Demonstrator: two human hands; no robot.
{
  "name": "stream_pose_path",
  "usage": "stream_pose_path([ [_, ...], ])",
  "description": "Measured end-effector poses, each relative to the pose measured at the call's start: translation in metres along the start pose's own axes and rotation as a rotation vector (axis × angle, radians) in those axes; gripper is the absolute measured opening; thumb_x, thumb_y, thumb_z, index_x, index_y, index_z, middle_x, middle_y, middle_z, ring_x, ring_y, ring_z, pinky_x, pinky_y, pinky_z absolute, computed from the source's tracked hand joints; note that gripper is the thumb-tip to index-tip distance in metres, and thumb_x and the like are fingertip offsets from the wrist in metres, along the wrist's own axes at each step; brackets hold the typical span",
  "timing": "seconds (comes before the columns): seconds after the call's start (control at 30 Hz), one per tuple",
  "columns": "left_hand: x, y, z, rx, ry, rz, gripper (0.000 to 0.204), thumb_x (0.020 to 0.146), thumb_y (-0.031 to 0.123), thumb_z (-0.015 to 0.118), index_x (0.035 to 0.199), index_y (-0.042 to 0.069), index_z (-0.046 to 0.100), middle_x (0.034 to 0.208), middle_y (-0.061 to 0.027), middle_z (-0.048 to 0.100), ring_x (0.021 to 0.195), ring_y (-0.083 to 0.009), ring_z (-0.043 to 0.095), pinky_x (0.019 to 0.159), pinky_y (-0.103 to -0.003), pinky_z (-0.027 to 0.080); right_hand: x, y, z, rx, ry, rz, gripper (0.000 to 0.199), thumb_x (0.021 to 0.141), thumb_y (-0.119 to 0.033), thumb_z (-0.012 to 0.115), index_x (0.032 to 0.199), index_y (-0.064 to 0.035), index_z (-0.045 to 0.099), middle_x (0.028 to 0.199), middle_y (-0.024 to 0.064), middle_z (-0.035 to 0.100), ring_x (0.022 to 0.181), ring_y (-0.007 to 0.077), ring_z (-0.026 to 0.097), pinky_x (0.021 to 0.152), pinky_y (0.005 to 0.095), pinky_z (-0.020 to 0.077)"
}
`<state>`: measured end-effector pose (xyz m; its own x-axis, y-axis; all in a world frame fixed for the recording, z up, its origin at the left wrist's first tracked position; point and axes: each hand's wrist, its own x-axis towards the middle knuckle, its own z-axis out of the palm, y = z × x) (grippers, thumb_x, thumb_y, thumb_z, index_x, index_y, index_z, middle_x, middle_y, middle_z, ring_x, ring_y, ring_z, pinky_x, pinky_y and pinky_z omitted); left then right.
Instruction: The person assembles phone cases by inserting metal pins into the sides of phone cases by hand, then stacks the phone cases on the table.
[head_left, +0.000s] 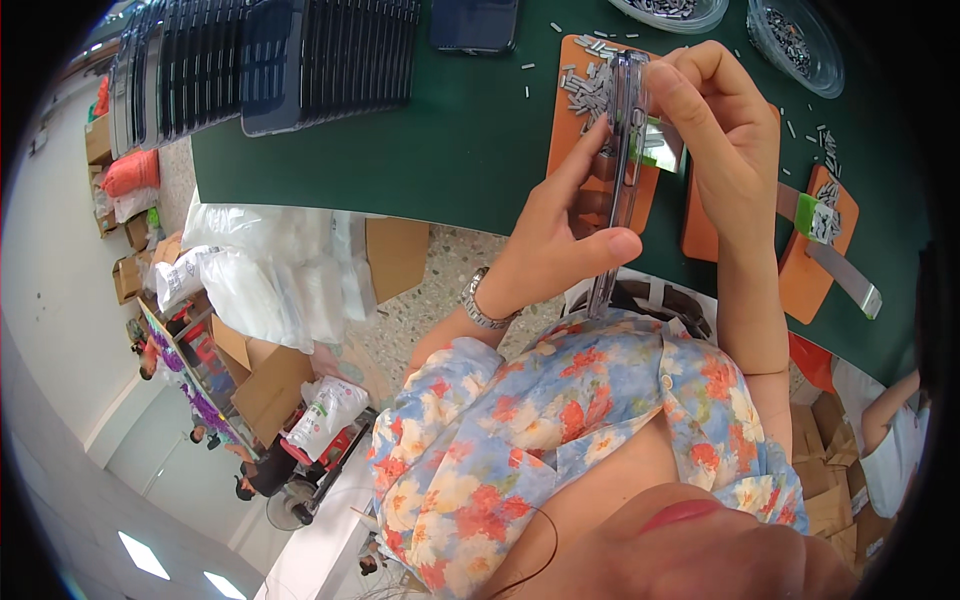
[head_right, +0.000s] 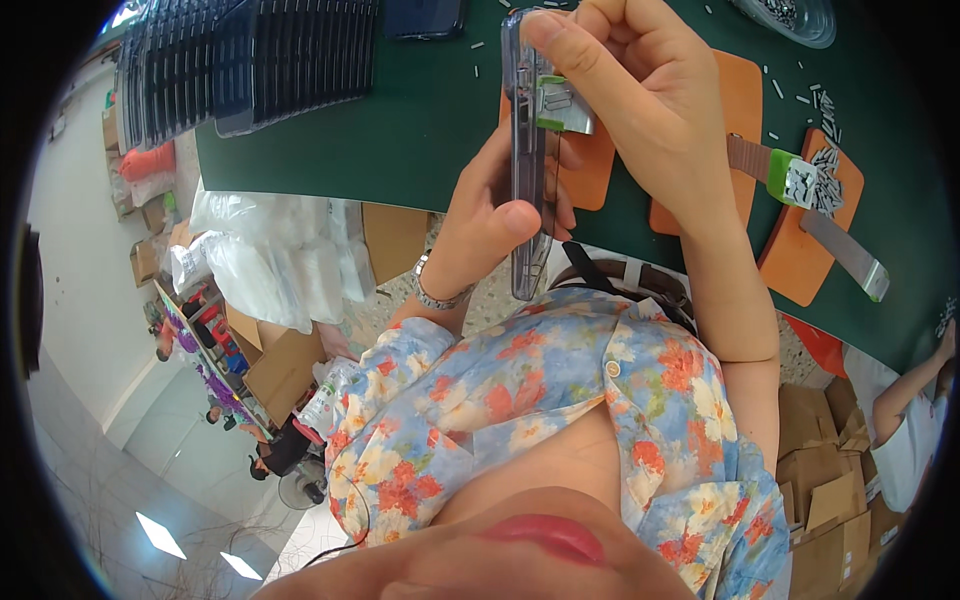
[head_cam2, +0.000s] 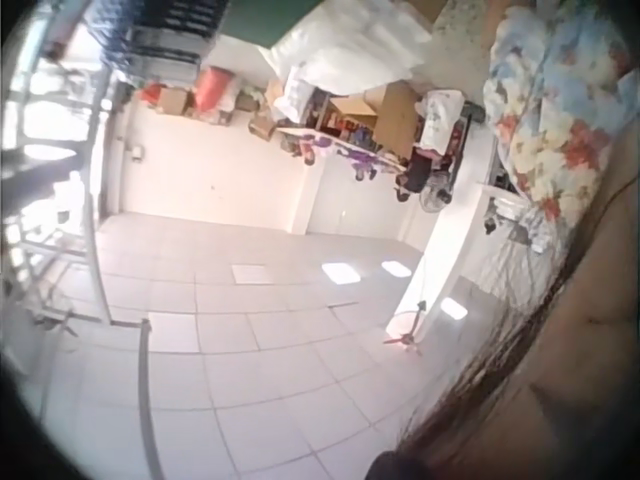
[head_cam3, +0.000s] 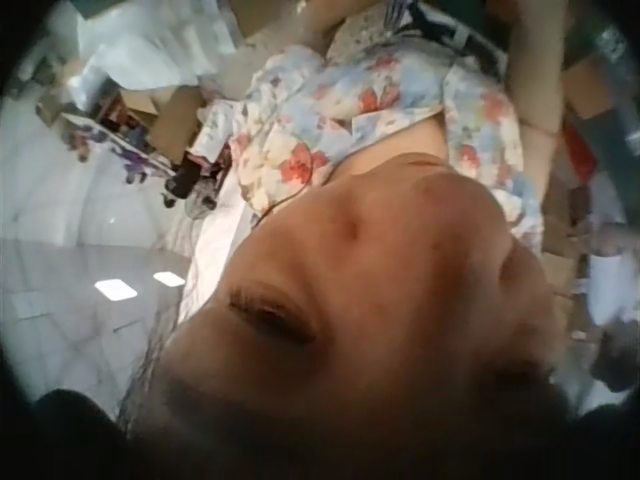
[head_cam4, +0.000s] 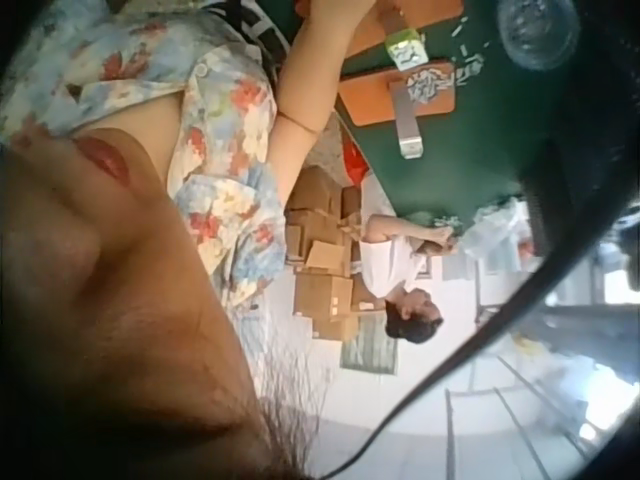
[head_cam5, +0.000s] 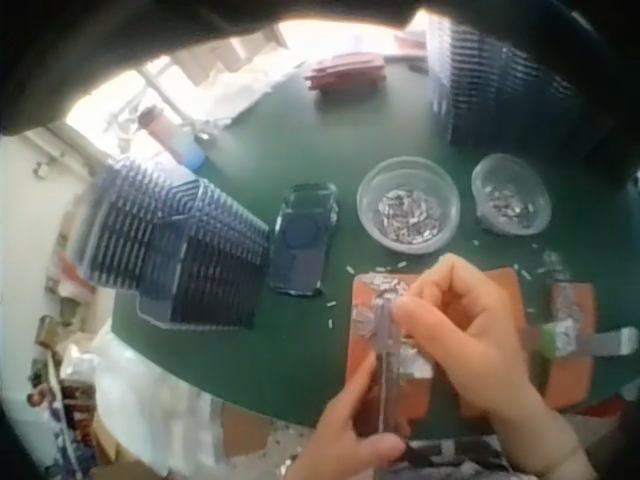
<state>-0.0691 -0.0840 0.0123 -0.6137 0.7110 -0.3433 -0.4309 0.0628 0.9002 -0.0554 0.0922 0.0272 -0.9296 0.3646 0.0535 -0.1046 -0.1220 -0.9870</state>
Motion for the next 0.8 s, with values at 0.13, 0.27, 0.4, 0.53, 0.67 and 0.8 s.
stream_pose_path([
  [0.13, 0.001, 0.001, -0.006, -0.06, -0.065, -0.097, 0.102, 0.07, 0.044, 0.076, 0.143, -0.005, 0.023, 0.114, -0.0113, 0.052, 0.09, -0.0154, 0.059, 0.073, -0.027, 0.052, 0.001, -0.005, 0.002, 0.045, 0.001, 0.033, 0.017, 0.091, -0.008, 0.057, 0.078, -0.0069, 0.046, 0.078, -0.0005, 0.051, 0.069, 0.0041, 0.042, 0.058, 0.0178, 0.031],
  [0.27, 0.0, 0.008, -0.007, -0.09, -0.083, -0.152, 0.101, 0.072, 0.031, 0.078, 0.146, -0.006, 0.019, 0.115, -0.0114, 0.053, 0.095, -0.0143, 0.057, 0.077, -0.027, 0.051, 0.003, -0.005, 0.002, 0.051, 0.007, 0.068, 0.022, 0.09, -0.005, 0.056, 0.074, -0.0088, 0.041, 0.075, -0.0016, 0.048, 0.067, 0.0037, 0.04, 0.057, 0.0178, 0.0299],
  [0.4, 0.0, 0.017, -0.006, -0.099, -0.075, -0.196, 0.1, 0.072, 0.029, 0.078, 0.145, -0.007, 0.02, 0.11, -0.011, 0.054, 0.093, -0.0124, 0.057, 0.075, -0.025, 0.05, 0.004, -0.005, 0.002, 0.028, 0.004, 0.033, 0.026, 0.088, -0.002, 0.055, 0.072, -0.0099, 0.036, 0.073, -0.0021, 0.044, 0.066, 0.0033, 0.038, 0.055, 0.0178, 0.0284],
  [0.53, -0.002, 0.014, -0.001, -0.023, 0.0, -0.159, 0.097, 0.071, 0.058, 0.072, 0.138, -0.002, 0.036, 0.104, -0.0081, 0.053, 0.064, -0.0134, 0.061, 0.057, -0.024, 0.049, 0.005, -0.004, 0.004, 0.021, 0.006, 0.049, 0.028, 0.088, 0.0, 0.055, 0.071, -0.0105, 0.034, 0.073, -0.002, 0.043, 0.065, 0.0033, 0.036, 0.053, 0.0181, 0.0275],
  [0.67, 0.002, 0.012, -0.001, -0.023, -0.035, -0.159, 0.097, 0.071, 0.057, 0.072, 0.138, -0.002, 0.036, 0.104, -0.0085, 0.053, 0.064, -0.0131, 0.061, 0.058, -0.025, 0.049, 0.005, -0.005, 0.001, 0.053, 0.024, 0.065, 0.028, 0.088, -0.001, 0.055, 0.072, -0.0106, 0.034, 0.073, -0.0024, 0.042, 0.064, 0.0036, 0.035, 0.054, 0.0182, 0.0271],
  [0.8, 0.007, -0.003, -0.004, -0.017, 0.018, -0.053, 0.101, 0.071, 0.037, 0.079, 0.143, -0.009, 0.024, 0.111, -0.0105, 0.053, 0.086, -0.0112, 0.057, 0.071, -0.023, 0.049, 0.009, 0.003, -0.009, 0.133, 0.025, 0.03, 0.018, 0.093, -0.007, 0.053, 0.077, -0.0075, 0.044, 0.08, 0.0014, 0.053, 0.069, 0.0047, 0.045, 0.058, 0.0192, 0.0336],
])
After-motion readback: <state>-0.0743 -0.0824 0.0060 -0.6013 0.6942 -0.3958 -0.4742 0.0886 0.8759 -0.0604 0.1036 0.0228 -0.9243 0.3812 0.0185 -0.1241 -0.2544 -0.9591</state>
